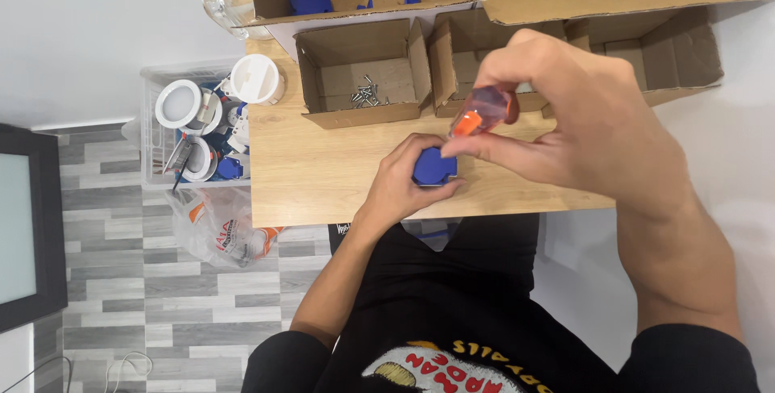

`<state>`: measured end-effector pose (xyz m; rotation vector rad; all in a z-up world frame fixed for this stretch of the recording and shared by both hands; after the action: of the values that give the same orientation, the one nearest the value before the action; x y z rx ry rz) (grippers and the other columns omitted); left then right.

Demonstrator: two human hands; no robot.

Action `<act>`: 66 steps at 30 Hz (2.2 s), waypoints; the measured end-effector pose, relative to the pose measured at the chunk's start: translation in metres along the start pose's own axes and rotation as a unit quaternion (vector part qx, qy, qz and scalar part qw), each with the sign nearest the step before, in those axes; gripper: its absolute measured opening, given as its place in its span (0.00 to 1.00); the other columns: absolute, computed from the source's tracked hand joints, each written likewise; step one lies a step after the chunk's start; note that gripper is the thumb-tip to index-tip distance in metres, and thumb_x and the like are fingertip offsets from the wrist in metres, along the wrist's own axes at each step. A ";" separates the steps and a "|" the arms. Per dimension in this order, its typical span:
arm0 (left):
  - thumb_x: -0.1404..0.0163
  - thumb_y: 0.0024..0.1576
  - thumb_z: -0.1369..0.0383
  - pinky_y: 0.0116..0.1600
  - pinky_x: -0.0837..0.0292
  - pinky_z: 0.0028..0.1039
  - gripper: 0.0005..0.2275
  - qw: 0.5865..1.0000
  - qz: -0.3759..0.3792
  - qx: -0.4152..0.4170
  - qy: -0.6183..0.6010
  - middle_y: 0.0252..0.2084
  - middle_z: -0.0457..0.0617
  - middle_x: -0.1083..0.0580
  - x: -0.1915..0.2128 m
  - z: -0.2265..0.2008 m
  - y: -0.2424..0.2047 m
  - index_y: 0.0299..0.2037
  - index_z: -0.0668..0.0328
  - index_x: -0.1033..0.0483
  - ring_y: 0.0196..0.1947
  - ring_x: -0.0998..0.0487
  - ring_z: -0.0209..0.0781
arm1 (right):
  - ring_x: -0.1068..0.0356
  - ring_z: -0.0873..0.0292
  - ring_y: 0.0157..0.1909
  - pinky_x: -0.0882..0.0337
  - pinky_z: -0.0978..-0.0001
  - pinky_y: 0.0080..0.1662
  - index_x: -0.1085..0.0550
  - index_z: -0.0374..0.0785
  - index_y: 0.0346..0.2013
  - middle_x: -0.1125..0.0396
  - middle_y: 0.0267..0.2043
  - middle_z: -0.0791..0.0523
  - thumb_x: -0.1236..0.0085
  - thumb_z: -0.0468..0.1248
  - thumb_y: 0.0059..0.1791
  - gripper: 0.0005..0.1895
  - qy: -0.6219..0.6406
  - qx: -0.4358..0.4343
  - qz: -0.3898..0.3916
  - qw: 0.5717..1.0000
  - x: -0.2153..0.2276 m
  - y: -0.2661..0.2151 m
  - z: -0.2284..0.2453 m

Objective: The person assembles a blue electrical socket by inserting a black component and a white cover, then securing them with screws using an orange screwdriver. They repeat this process for a second socket, handling screws and components from nearby cardboard boxes.

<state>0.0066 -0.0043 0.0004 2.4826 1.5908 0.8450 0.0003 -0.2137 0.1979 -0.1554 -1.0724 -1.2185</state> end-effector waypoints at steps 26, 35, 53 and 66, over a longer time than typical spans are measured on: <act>0.31 0.53 0.52 0.62 0.22 0.40 0.25 0.995 -0.035 -0.015 0.089 0.50 0.54 0.19 -0.002 0.007 0.001 0.52 0.60 0.24 0.52 0.16 0.51 | 0.15 0.40 0.53 0.15 0.56 0.60 0.27 0.17 0.55 0.24 0.57 0.37 0.58 0.42 0.55 0.27 0.168 -0.243 -0.047 0.954 0.004 -0.076 -0.046; 0.35 0.54 0.48 0.64 0.25 0.43 0.30 0.999 -0.008 -0.004 0.053 0.58 0.57 0.23 0.004 0.009 0.006 0.53 0.62 0.34 0.59 0.19 0.54 | 0.20 0.35 0.46 0.23 0.57 0.44 0.34 0.18 0.57 0.27 0.53 0.24 0.43 0.29 0.59 0.17 0.080 -0.052 -0.148 0.984 -0.061 -0.009 -0.080; 0.37 0.54 0.45 0.60 0.27 0.40 0.31 0.993 -0.025 -0.035 0.106 0.52 0.56 0.22 0.009 0.003 0.005 0.54 0.65 0.29 0.55 0.19 0.55 | 0.19 0.31 0.52 0.16 0.51 0.51 0.40 0.24 0.43 0.28 0.55 0.26 0.42 0.26 0.59 0.13 0.165 -0.083 -0.119 0.976 -0.085 0.004 -0.085; 0.41 0.65 0.58 0.69 0.23 0.41 0.20 0.975 -0.215 -0.062 0.003 0.58 0.55 0.23 0.022 0.011 -0.010 0.60 0.63 0.26 0.60 0.21 0.50 | 0.23 0.24 0.52 0.17 0.35 0.56 0.50 0.28 0.58 0.38 0.51 0.24 0.50 0.23 0.66 0.17 0.079 0.012 -0.242 0.967 -0.029 -0.063 -0.040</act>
<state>0.0103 0.0215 -0.0038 1.9422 1.9081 0.8511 -0.0266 -0.2439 0.1285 0.2341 -1.0139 -1.6236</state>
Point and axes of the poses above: each hand's wrist, its own y-axis towards the middle knuckle, its own x-axis out of the back of the hand, z = x × y, the point moved 1 cm from there along y, towards the middle knuckle
